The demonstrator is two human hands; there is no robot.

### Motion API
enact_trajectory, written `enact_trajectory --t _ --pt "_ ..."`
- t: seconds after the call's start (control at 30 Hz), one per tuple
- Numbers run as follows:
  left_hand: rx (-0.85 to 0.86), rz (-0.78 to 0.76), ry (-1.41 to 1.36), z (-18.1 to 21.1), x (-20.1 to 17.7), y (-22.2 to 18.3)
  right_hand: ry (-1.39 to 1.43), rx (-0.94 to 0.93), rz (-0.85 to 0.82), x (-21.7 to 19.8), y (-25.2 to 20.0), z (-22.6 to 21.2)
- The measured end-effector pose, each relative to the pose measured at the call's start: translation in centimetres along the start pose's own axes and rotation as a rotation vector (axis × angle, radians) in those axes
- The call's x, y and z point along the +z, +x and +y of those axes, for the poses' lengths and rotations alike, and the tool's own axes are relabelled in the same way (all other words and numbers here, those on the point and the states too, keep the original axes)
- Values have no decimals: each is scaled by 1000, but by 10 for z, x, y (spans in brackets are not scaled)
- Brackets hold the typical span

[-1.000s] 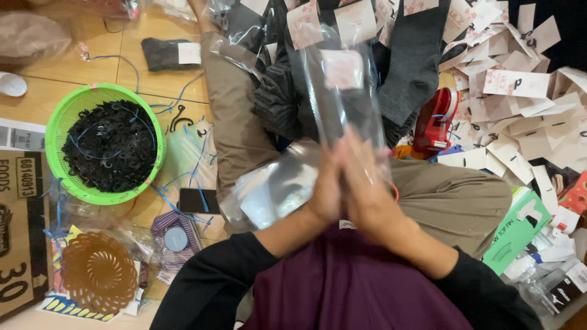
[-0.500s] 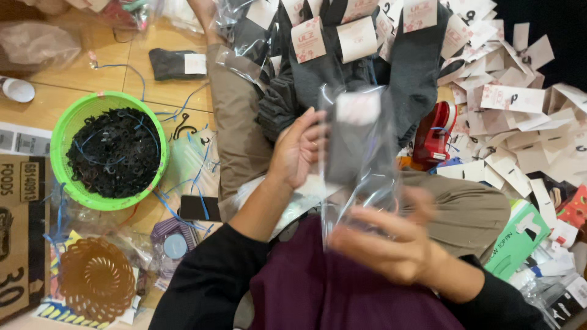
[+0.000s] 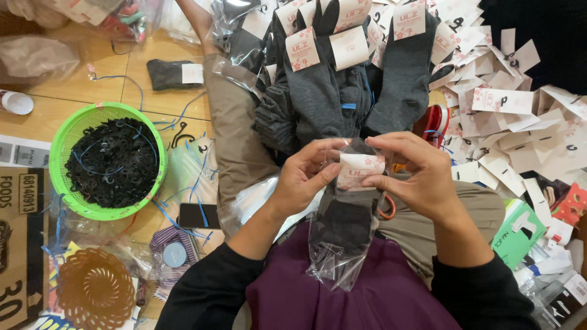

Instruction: The person places pairs of socks into individual plastic bags by hand.

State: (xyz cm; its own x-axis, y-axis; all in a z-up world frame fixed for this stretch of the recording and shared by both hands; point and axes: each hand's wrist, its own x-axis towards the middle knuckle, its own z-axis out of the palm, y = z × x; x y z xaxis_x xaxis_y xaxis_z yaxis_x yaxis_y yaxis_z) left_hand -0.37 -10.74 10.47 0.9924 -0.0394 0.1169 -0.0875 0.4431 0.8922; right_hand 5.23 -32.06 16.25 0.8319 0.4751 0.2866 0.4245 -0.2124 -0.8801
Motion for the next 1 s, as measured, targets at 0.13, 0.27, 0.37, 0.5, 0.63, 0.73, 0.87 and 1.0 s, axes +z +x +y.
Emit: enact_trajectory --t 0.13,0.27,0.37,0.5,0.63,0.73,0.87,1.0 --pt "80 54 -7 -9 5 -4 15 -89 -7 -6 2 2" --pt "137 77 89 -5 20 -6 -233 -126 9 -13 3 3" --pt "157 79 133 2 29 -9 -293 -253 -14 -17 13 -10" --pt "209 66 194 6 28 -5 -188 -176 -39 -14 17 -22" --pt "231 87 204 0 30 -8 -280 -313 -2 -11 11 -25" --pt "107 -15 174 -8 22 -17 -196 -248 72 -23 3 -2" --pt "-246 -438 293 -9 15 -38 -1 -34 569 -80 -13 37" --pt "-459 -361 44 -14 7 -44 -260 5 414 -59 -18 11"
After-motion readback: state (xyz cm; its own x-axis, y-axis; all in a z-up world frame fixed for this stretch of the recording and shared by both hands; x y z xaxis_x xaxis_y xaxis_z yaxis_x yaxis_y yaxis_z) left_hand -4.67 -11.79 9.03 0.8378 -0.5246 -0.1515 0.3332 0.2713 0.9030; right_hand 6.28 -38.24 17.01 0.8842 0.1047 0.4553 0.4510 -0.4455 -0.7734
